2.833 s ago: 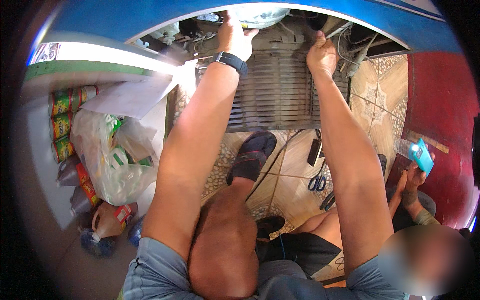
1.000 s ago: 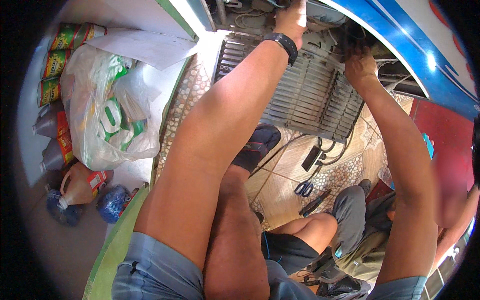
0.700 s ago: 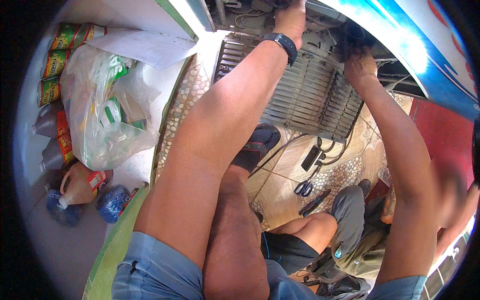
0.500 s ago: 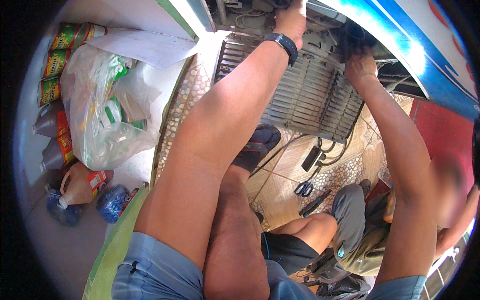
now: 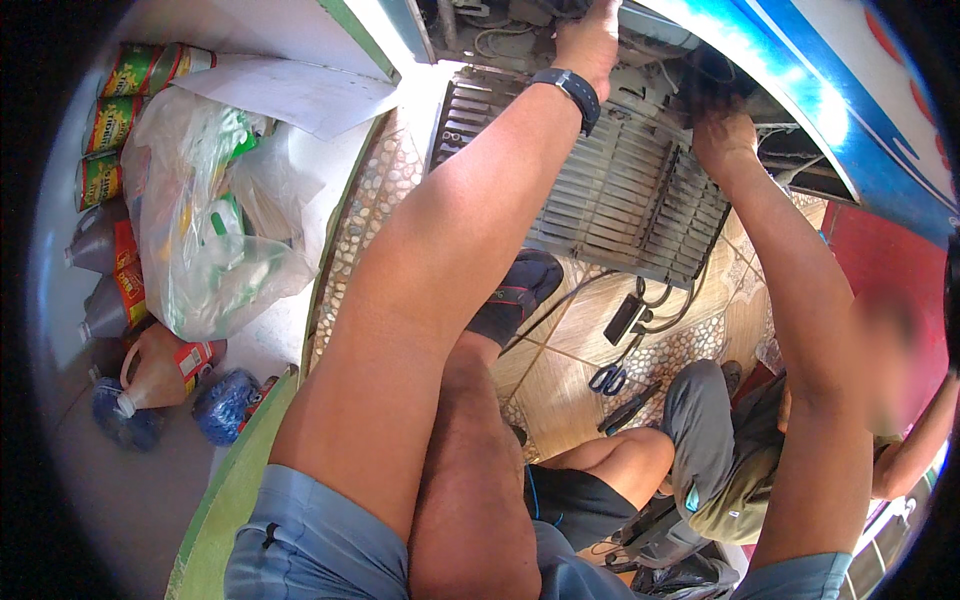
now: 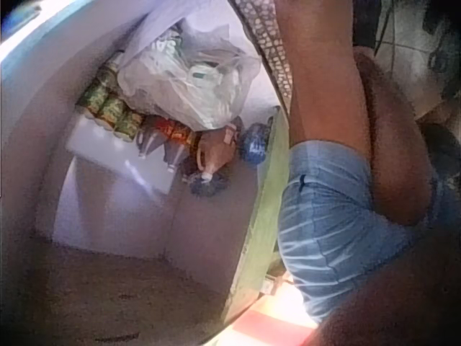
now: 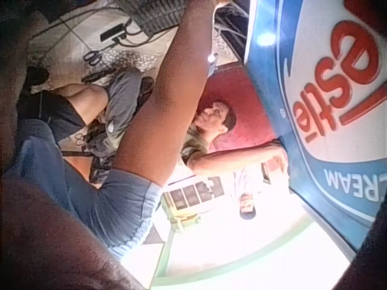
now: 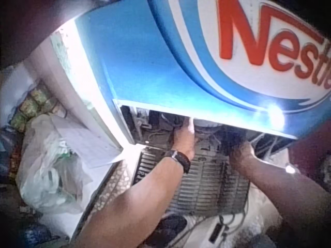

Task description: The person works on the lower electrical and mechanical components of an ice cream freezer, using pliers and a screwdriver to manipulate wires and a fan motor while sitting on the floor.

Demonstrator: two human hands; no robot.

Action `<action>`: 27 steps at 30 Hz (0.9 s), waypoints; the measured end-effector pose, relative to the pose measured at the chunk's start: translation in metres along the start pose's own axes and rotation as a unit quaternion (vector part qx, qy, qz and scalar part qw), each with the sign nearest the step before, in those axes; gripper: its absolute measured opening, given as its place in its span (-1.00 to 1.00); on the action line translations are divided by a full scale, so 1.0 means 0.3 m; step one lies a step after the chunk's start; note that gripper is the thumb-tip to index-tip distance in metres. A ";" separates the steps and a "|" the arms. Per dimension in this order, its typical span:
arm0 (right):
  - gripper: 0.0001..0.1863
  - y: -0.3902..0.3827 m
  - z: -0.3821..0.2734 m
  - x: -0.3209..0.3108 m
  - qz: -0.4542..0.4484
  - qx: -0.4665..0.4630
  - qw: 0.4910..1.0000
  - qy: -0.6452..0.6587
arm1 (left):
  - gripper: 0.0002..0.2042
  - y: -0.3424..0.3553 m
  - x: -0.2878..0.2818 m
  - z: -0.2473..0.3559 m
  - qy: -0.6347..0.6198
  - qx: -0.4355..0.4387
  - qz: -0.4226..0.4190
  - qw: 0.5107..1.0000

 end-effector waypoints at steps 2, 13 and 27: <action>-0.61 0.014 0.010 0.029 0.012 0.005 0.999 0.030 | -0.29 -0.002 0.031 0.003 -0.047 -0.028 0.033 0.998; -0.55 0.007 0.004 0.008 0.047 0.014 0.999 0.008 | -0.27 -0.011 0.021 0.021 -0.065 -0.091 0.048 0.993; -0.47 0.009 0.013 -0.014 -0.028 0.016 0.999 -0.016 | -0.25 -0.006 0.027 0.008 -0.125 -0.072 0.025 0.989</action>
Point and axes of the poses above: each hand's wrist, its own y-axis towards the middle knuckle, its own x-axis out of the palm, z = x × y, the point moved 1 cm from there along y, towards the middle knuckle, and after that the axes turned 10 degrees about -z, right-handed, at the moved point
